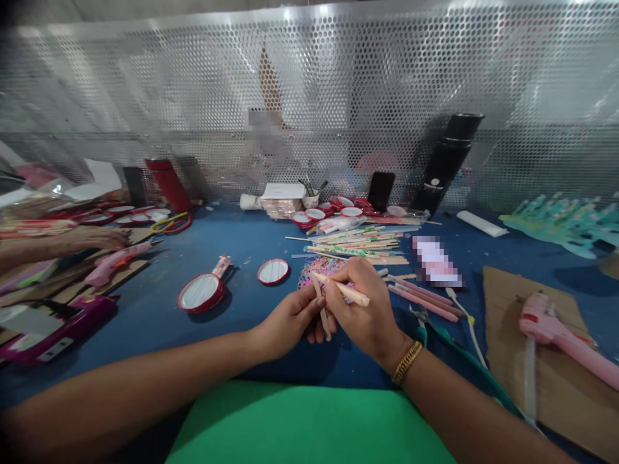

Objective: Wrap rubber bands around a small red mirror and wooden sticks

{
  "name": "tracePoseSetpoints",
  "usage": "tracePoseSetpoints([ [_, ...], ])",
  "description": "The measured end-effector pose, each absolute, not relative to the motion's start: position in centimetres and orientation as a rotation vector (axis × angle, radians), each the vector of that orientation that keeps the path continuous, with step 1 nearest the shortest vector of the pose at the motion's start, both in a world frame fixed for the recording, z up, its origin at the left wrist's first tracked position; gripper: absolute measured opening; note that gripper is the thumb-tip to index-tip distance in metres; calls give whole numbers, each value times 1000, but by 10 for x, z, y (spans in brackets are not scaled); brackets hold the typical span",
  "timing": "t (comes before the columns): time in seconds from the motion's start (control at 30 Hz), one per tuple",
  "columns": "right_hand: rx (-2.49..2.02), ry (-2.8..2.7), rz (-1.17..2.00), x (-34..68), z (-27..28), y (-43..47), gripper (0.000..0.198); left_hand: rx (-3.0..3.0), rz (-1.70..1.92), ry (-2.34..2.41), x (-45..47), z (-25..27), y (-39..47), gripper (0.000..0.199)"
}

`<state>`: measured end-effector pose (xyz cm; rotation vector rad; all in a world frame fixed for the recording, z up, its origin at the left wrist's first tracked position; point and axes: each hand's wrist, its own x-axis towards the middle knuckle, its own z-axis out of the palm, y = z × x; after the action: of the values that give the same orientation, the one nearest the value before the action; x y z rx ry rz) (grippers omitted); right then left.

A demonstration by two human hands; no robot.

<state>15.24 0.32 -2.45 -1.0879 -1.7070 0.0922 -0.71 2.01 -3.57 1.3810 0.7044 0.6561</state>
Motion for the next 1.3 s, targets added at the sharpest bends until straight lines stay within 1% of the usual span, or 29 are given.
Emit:
tracePoseSetpoints([
  [0.17,-1129,-1672,88,155,-24,6,12,1371,680,701,-7,-38,20,41],
  [0.37,-1073,-1678,64,153,-25,4,8,1378,679,701,-7,-38,20,43],
  [0.7,-1104,-1675,81,153,-23,4,9,1366,684,694,-7,-38,19,41],
  [0.87,-1080,-1667,90,153,-23,3,7,1372,688,707,-7,-39,18,42],
  [1.03,-1082,-1719,128,150,-21,1,9,1372,702,698,-6,-38,19,42],
  [1.3,-1051,-1677,73,152,-22,4,8,1380,686,703,-6,-37,19,43],
])
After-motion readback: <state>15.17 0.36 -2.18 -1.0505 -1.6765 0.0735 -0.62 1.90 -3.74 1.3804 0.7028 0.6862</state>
